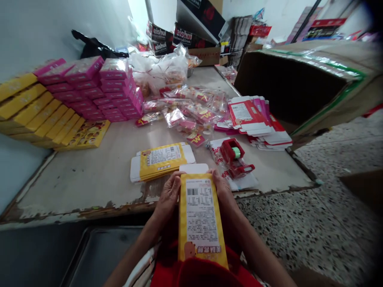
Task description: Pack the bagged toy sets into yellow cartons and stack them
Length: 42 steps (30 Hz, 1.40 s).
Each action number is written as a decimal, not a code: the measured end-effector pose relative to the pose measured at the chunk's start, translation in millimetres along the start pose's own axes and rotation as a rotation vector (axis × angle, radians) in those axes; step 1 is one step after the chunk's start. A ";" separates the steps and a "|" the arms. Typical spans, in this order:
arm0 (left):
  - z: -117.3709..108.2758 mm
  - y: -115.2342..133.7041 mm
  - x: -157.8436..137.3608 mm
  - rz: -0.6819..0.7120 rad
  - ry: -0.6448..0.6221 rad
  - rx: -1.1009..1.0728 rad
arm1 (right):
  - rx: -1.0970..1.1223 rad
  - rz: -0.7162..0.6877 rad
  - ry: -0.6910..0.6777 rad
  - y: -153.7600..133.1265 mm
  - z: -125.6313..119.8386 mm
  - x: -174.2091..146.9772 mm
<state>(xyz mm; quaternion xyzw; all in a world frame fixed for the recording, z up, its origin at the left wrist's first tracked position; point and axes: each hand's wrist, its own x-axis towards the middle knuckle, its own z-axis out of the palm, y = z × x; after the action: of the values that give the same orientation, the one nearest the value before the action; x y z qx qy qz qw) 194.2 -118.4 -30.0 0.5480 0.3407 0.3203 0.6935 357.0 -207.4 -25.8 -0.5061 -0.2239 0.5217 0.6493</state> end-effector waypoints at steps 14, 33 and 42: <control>10.3 65.5 -0.5 0.171 -0.051 0.337 | -0.496 -0.239 0.046 -51.8 -11.4 -18.4; 9.0 62.7 -1.1 -0.246 -0.232 -0.030 | -0.190 0.030 -0.037 -55.3 -16.1 -12.7; 18.6 85.7 24.1 0.017 0.093 -0.127 | -0.636 -0.316 0.347 -113.9 -71.0 -23.1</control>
<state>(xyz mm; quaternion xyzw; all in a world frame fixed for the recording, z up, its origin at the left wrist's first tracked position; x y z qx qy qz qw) 217.0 -92.1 54.0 0.4902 0.3469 0.3721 0.7077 458.3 -251.9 53.6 -0.7219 -0.3364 0.2268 0.5606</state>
